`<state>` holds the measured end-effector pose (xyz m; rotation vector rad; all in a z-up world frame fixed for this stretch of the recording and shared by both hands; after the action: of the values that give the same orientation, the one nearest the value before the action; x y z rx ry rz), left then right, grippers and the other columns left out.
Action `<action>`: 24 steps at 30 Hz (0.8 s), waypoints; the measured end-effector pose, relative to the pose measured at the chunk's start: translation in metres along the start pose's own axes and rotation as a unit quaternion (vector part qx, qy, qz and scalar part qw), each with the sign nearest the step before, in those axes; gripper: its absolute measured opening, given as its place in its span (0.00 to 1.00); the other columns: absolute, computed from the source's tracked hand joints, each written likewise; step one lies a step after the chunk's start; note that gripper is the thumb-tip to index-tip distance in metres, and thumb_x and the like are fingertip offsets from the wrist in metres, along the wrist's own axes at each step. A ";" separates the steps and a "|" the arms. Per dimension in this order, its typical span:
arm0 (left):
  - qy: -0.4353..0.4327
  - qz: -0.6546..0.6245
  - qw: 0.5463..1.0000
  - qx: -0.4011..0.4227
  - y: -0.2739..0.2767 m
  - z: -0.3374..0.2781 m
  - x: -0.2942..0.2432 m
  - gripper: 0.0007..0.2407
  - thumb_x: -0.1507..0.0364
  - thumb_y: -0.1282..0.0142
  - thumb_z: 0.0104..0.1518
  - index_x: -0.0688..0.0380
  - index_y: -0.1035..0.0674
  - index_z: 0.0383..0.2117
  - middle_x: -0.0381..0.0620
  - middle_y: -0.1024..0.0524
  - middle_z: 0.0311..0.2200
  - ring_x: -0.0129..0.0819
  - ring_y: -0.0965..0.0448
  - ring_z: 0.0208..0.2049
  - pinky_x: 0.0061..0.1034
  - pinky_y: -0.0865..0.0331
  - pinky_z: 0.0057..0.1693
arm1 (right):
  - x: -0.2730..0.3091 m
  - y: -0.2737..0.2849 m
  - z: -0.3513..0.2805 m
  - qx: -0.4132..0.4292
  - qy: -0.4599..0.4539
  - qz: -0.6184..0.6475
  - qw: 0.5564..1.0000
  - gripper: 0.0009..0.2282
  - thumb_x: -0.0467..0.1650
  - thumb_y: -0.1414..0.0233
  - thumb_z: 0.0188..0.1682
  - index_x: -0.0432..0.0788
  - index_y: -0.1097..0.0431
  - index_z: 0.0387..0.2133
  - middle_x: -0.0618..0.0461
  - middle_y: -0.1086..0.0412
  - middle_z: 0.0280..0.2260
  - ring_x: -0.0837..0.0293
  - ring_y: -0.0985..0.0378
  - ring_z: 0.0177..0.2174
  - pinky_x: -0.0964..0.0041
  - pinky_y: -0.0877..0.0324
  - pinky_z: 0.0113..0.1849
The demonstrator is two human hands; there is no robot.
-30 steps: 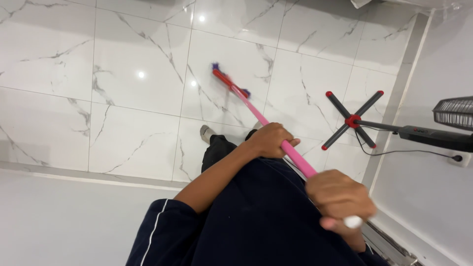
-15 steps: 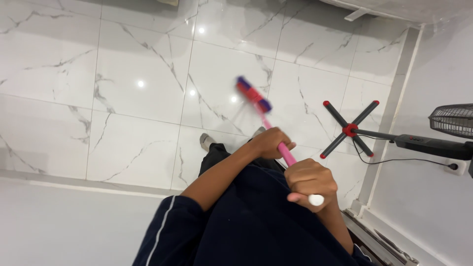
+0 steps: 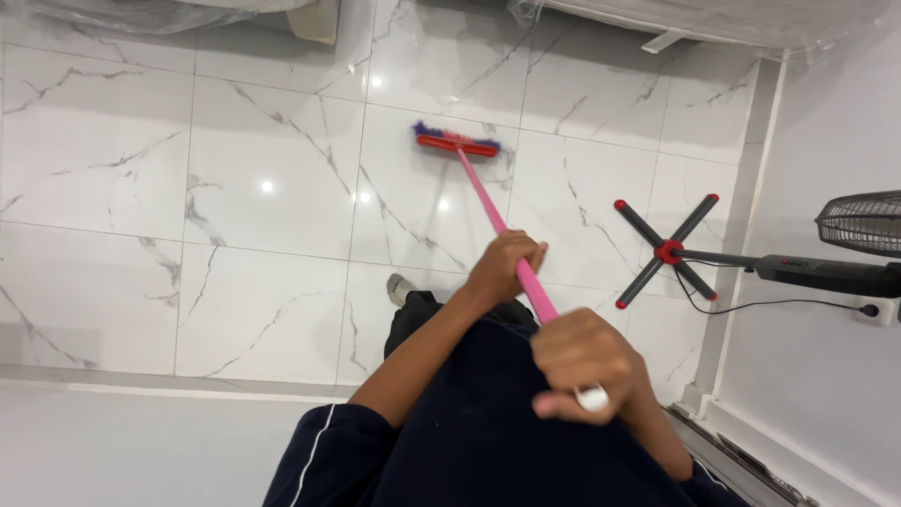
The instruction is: The person sweeps a white marble-tiled floor using a pink broom with red and blue bristles. They move the broom back and forth across the floor, navigating around a mattress and a standing fan.
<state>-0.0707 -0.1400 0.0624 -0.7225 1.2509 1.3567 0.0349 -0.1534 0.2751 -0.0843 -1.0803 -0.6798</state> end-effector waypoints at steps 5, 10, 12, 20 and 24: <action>0.038 -0.008 0.999 -0.032 0.008 -0.025 0.021 0.17 0.74 0.43 0.62 0.63 0.32 0.14 0.54 0.32 0.15 0.49 0.32 0.22 0.41 0.36 0.38 | -0.028 -0.010 -0.010 -0.003 -0.123 0.014 0.992 0.21 0.23 0.44 0.48 0.43 0.50 0.10 0.54 0.48 0.13 0.54 0.43 0.14 0.58 0.49 0.21; 0.074 -0.018 0.997 0.009 0.023 -0.029 -0.005 0.18 0.74 0.43 0.61 0.63 0.33 0.12 0.53 0.32 0.15 0.48 0.32 0.20 0.41 0.36 0.37 | -0.007 -0.001 0.011 0.037 -0.087 0.086 0.992 0.22 0.23 0.43 0.50 0.42 0.48 0.11 0.53 0.47 0.14 0.53 0.41 0.14 0.57 0.49 0.22; 0.051 -0.010 0.999 0.011 0.023 -0.018 -0.011 0.18 0.74 0.43 0.61 0.62 0.33 0.12 0.53 0.33 0.14 0.48 0.32 0.20 0.40 0.36 0.37 | 0.006 0.010 0.019 0.027 -0.069 0.079 0.994 0.22 0.24 0.42 0.50 0.43 0.48 0.11 0.52 0.47 0.14 0.53 0.41 0.15 0.56 0.50 0.22; -0.055 0.011 0.998 -0.040 0.014 0.076 -0.019 0.17 0.77 0.43 0.60 0.62 0.33 0.12 0.51 0.32 0.14 0.48 0.31 0.21 0.40 0.36 0.37 | 0.002 0.093 0.035 0.143 0.043 0.054 0.987 0.23 0.27 0.41 0.54 0.43 0.47 0.13 0.51 0.46 0.17 0.51 0.37 0.17 0.55 0.48 0.22; -0.026 -0.007 0.997 -0.073 -0.001 0.140 0.024 0.16 0.77 0.43 0.62 0.64 0.31 0.15 0.53 0.32 0.16 0.49 0.32 0.23 0.40 0.37 0.37 | -0.060 0.132 0.027 0.098 0.005 -0.019 0.995 0.22 0.28 0.40 0.52 0.43 0.46 0.13 0.53 0.45 0.16 0.52 0.38 0.17 0.56 0.47 0.22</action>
<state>-0.0431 -0.0012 0.0754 -0.7912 1.1122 1.4581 0.0689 -0.0100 0.2716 0.1079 -1.1358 -0.6052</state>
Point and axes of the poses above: each hand's wrist, its own z-axis towards the middle knuckle, its own y-axis out of the back of the hand, x = y × z, the point moved 1 cm from there along z, towards the middle knuckle
